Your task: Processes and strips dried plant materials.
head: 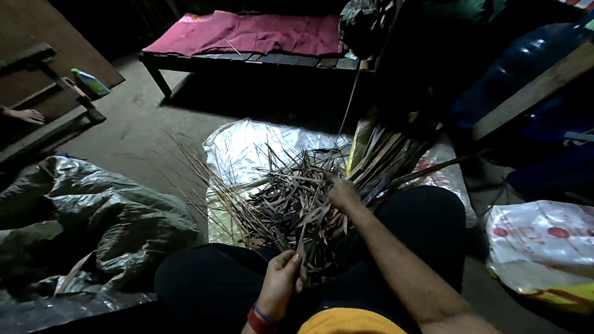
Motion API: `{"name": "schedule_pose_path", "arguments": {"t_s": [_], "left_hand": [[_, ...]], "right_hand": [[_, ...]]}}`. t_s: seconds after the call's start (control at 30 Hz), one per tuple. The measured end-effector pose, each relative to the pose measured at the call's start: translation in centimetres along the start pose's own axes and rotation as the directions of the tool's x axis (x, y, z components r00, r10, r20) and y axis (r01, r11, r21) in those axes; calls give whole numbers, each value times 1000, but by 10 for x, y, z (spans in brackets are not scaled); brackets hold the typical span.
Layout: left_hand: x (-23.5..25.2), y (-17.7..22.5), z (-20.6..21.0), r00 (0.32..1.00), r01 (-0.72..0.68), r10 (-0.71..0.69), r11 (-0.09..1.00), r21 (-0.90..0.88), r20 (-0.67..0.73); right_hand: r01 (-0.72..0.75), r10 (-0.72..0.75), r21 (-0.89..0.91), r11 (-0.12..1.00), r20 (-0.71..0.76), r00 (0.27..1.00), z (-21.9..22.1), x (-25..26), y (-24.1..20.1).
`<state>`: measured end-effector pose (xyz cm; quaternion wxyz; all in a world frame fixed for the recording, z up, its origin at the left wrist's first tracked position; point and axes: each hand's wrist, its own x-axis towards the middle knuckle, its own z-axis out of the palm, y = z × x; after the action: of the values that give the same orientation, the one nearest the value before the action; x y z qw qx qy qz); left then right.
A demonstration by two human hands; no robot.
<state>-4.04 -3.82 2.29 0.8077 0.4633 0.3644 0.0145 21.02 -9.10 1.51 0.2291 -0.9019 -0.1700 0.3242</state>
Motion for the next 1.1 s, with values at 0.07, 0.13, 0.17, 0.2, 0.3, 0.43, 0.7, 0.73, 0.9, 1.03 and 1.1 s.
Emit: {"name": "schedule_pose_path", "arguments": {"t_s": [0.07, 0.13, 0.17, 0.2, 0.3, 0.43, 0.7, 0.73, 0.9, 1.03, 1.1], "left_hand": [[1, -2, -4, 1000, 3, -3, 1000, 10, -17], [3, -4, -6, 1000, 9, -9, 1000, 22, -22], [5, -4, -5, 1000, 15, -15, 999, 40, -11], [7, -4, -5, 1000, 27, -28, 997, 77, 13], [21, -6, -8, 996, 16, -38, 966, 258, 79], [45, 10, -7, 972, -234, 180, 834, 501, 155], [73, 71, 6, 796, -549, 599, 660, 512, 81], [76, 71, 2, 781, -556, 622, 648, 521, 59], [88, 63, -16, 718, -582, 693, 649, 491, -64], [98, 50, -20, 660, -607, 748, 588, 535, -73], [103, 45, -16, 621, -626, 782, 538, 564, -58]], "right_hand": [[-11, 19, 298, 954, -24, 1000, -6, 10, 6], [-42, 1, 684, 728, 61, 998, -7, 6, 5], [-66, -29, 778, 625, 108, 994, -8, 2, 3], [-54, -60, 804, 592, 110, 992, -9, -2, 0], [73, -133, 779, 623, 13, 991, -10, -11, -13], [346, -394, 687, 639, -94, 914, -13, -32, -31], [463, -507, 445, 766, -23, 862, -6, -54, -44], [377, -444, 434, 818, 59, 894, -2, -55, -35], [122, -190, 233, 965, 297, 936, 38, -74, 42], [145, -176, 131, 981, 268, 947, 43, -92, 48], [184, -205, 101, 978, 267, 942, 35, -93, 24]]}}
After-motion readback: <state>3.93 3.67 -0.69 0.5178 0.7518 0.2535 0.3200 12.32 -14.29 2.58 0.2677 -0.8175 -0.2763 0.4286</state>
